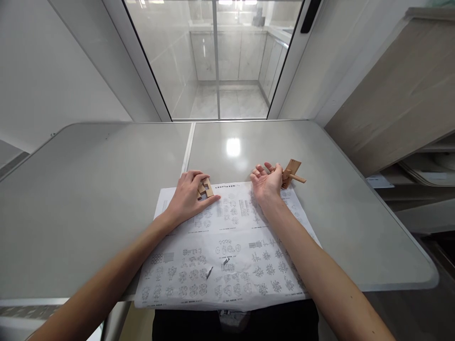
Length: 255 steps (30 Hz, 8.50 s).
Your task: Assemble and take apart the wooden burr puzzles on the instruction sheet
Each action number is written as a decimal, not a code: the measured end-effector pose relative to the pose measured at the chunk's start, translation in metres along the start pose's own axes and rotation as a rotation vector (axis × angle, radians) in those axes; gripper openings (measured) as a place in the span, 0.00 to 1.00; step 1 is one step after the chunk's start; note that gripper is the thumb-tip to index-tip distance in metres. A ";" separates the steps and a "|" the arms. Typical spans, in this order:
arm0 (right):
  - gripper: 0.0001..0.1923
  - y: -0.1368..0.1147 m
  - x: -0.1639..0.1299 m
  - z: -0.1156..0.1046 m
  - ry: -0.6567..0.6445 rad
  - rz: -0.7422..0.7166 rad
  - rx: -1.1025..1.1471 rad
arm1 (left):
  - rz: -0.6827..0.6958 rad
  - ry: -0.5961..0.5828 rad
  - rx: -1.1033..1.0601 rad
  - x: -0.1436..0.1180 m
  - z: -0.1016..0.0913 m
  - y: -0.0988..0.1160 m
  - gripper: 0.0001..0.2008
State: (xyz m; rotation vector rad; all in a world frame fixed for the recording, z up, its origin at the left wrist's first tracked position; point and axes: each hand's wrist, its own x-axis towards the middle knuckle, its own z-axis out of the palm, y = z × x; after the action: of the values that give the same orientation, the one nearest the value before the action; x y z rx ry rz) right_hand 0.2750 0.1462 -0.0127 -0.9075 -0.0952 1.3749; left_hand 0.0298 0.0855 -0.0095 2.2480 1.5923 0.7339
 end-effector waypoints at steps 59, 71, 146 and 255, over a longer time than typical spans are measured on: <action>0.19 0.043 -0.061 -0.005 -1.142 -0.909 -1.214 | 0.007 -0.154 -0.912 -0.006 -0.026 0.024 0.45; 0.14 0.043 -0.064 -0.004 -1.062 -0.771 -1.091 | -0.010 -0.142 -0.862 -0.004 -0.028 0.020 0.38; 0.22 0.028 -0.057 0.006 -0.977 0.361 -0.440 | 0.039 0.136 -0.780 -0.006 -0.011 0.019 0.37; 0.27 0.031 -0.059 0.001 -0.884 -0.322 -0.917 | 0.375 0.419 -0.229 -0.005 -0.005 0.018 0.07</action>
State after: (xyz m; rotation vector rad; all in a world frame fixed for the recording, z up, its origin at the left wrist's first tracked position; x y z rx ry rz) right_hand 0.2351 0.0932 -0.0053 -0.8731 -1.5746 1.3198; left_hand 0.0399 0.0740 0.0026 2.3473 1.1596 1.4874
